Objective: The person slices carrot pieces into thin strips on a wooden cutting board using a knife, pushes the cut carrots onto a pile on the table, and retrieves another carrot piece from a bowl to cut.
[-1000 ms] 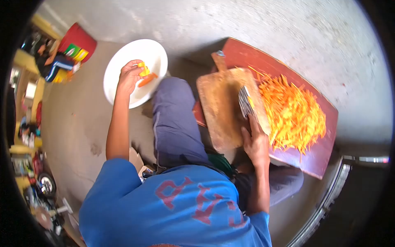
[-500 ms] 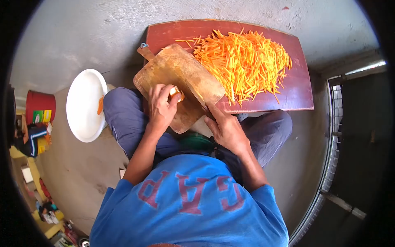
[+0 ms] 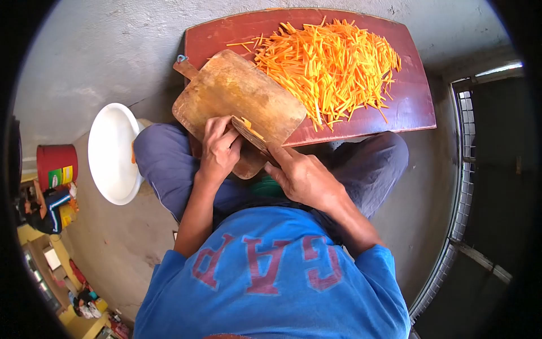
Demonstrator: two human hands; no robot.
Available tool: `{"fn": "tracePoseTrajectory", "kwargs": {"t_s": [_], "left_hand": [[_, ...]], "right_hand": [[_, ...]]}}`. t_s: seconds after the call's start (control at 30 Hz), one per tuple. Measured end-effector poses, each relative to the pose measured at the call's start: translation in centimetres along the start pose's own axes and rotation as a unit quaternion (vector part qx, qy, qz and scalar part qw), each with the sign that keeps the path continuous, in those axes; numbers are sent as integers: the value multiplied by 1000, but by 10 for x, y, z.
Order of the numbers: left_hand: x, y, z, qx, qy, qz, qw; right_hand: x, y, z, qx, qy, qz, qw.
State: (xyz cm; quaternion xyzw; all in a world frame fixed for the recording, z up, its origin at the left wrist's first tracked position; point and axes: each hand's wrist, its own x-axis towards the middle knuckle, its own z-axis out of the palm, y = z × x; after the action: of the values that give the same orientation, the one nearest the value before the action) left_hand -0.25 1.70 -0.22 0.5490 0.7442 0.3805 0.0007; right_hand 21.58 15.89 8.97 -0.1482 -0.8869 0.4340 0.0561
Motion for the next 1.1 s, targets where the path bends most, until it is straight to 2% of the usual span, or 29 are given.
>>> {"fn": "tracePoseTrajectory", "kwargs": {"t_s": [0.17,0.27,0.37,0.57,0.77,0.8,0.9,1.0,1.1], "left_hand": [[0,0,-1,13,-7,3,1000],[1,0,1,12,-2,-6,1000],[1,1,-1,11,1,-11,1000],[-2,4,3,32,-4,-14,999],[0,4,2,52,-13,3,999],[-1,3,2,55,-16,2,998],[4,7,1,38,-14,-4,999],[4,8,0,33,-9,-7,999],[3,5,0,45,-17,1,999]], "right_hand": [[4,-10,-8,-52,-35,24,998],[16,3,7,-68,-24,-23,997],[18,-2,2,-91,-38,-24,995],[8,-14,-8,-74,-22,12,997],[28,13,-3,-29,-25,-12,999],[31,6,-7,-18,-52,40,998],[29,7,-9,12,-12,11,1000],[26,4,-13,29,-20,29,999],[25,6,-12,1,-41,42,998]]}}
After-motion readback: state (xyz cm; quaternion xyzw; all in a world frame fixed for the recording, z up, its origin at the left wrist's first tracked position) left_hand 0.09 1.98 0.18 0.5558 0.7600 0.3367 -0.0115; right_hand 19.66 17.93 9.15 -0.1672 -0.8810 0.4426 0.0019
